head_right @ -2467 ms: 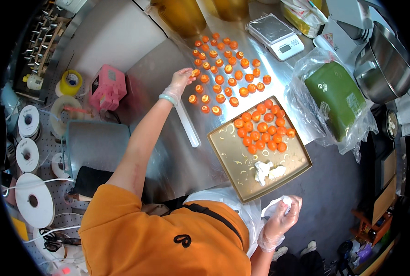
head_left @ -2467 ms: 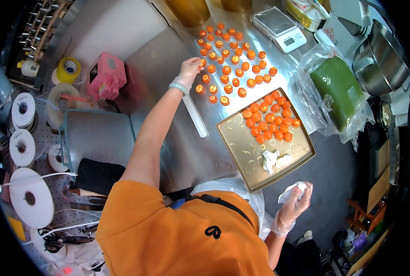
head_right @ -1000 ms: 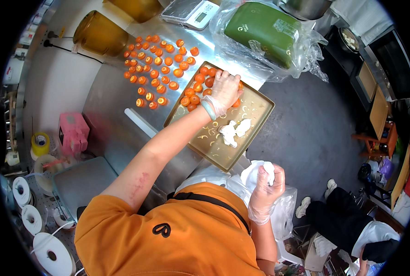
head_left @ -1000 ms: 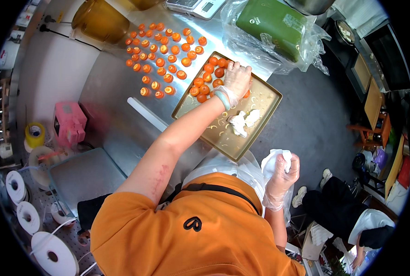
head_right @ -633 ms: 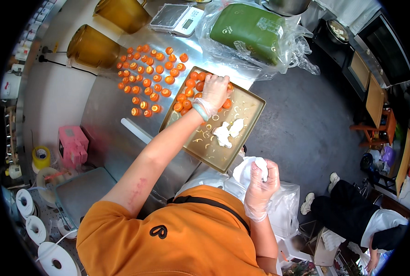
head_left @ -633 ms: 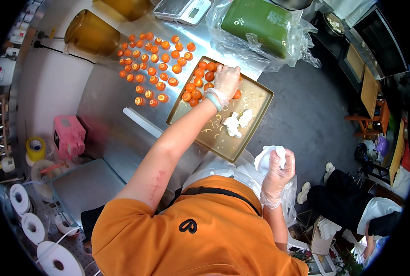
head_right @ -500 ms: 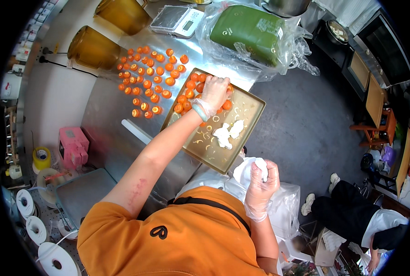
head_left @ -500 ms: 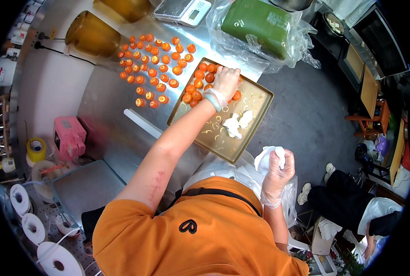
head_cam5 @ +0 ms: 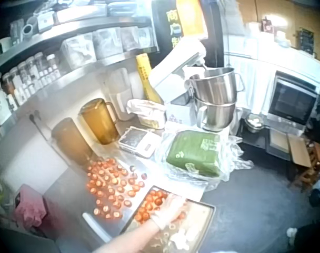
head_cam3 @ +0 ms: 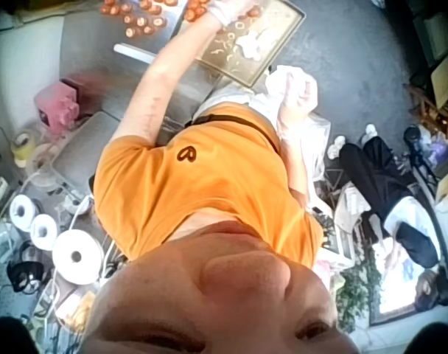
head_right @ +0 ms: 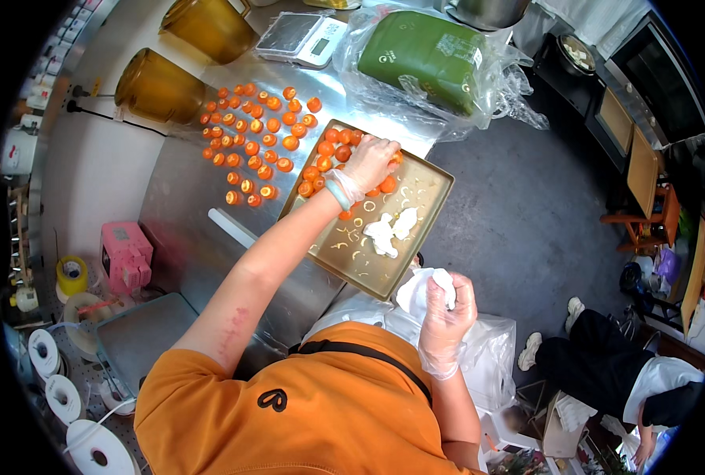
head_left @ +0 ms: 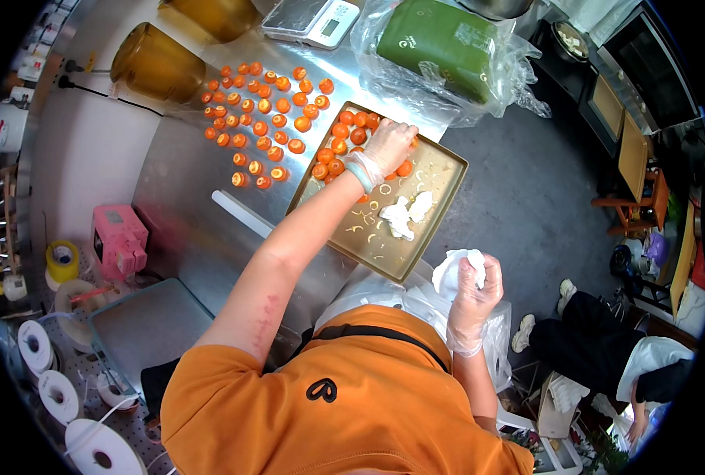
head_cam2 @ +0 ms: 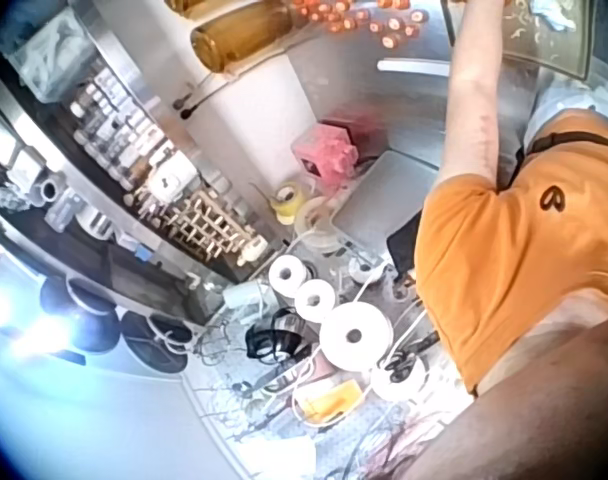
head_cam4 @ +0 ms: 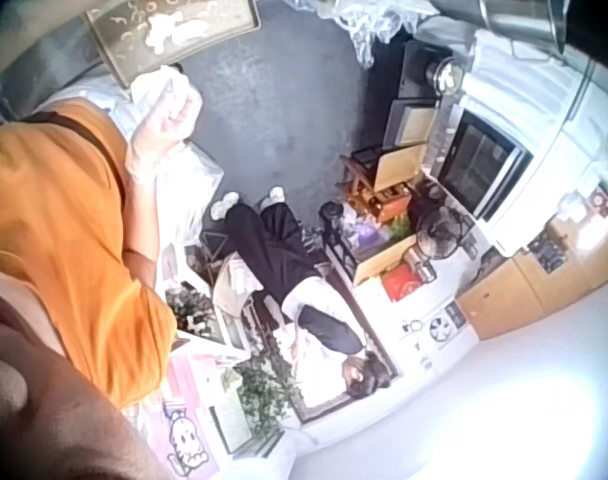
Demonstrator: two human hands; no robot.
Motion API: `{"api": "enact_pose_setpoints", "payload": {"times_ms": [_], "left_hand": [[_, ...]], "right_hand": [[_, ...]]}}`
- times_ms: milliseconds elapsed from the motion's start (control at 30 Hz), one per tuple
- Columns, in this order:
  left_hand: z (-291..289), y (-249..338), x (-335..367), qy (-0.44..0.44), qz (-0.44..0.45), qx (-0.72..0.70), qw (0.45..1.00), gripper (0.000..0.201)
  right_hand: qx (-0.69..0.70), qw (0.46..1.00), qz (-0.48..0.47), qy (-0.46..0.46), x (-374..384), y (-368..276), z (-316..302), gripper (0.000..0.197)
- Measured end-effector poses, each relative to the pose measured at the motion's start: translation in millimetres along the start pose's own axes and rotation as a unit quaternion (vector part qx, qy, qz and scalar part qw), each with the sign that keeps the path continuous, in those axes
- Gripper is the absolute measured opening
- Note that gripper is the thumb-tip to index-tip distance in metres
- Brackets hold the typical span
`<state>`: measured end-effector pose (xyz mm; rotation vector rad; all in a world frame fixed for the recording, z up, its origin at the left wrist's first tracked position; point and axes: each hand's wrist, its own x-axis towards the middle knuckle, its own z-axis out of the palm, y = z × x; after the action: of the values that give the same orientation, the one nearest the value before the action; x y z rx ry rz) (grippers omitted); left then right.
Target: The person uses a small white cloth to clean individual orange spheres by hand and then places them onto a metal tray in organized rows.
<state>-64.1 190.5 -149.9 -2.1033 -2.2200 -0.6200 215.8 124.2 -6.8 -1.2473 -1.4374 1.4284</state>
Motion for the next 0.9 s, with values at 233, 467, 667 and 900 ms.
{"api": "enact_pose_setpoints", "payload": {"times_ms": [233, 467, 667, 900], "left_hand": [[-67, 46, -7, -0.019, -0.258, -0.584, 0.769, 0.037], [-118, 94, -32, -0.107, -0.213, -0.845, 0.479, 0.046], [-151, 126, -40, -0.036, -0.227, -0.753, 0.616, 0.045], [-156, 138, -52, 0.039, -0.2, -0.707, 0.677, 0.046]], "right_hand": [[-0.019, 0.999, -0.027, 0.008, 11, -4, 0, 0.009], [0.098, 0.993, -0.05, 0.036, 49, -34, 28, 0.018], [0.095, 0.995, -0.026, -0.031, 52, -51, 48, 0.029], [-0.007, 0.988, -0.154, -0.031, 45, -47, 46, 0.014]]}}
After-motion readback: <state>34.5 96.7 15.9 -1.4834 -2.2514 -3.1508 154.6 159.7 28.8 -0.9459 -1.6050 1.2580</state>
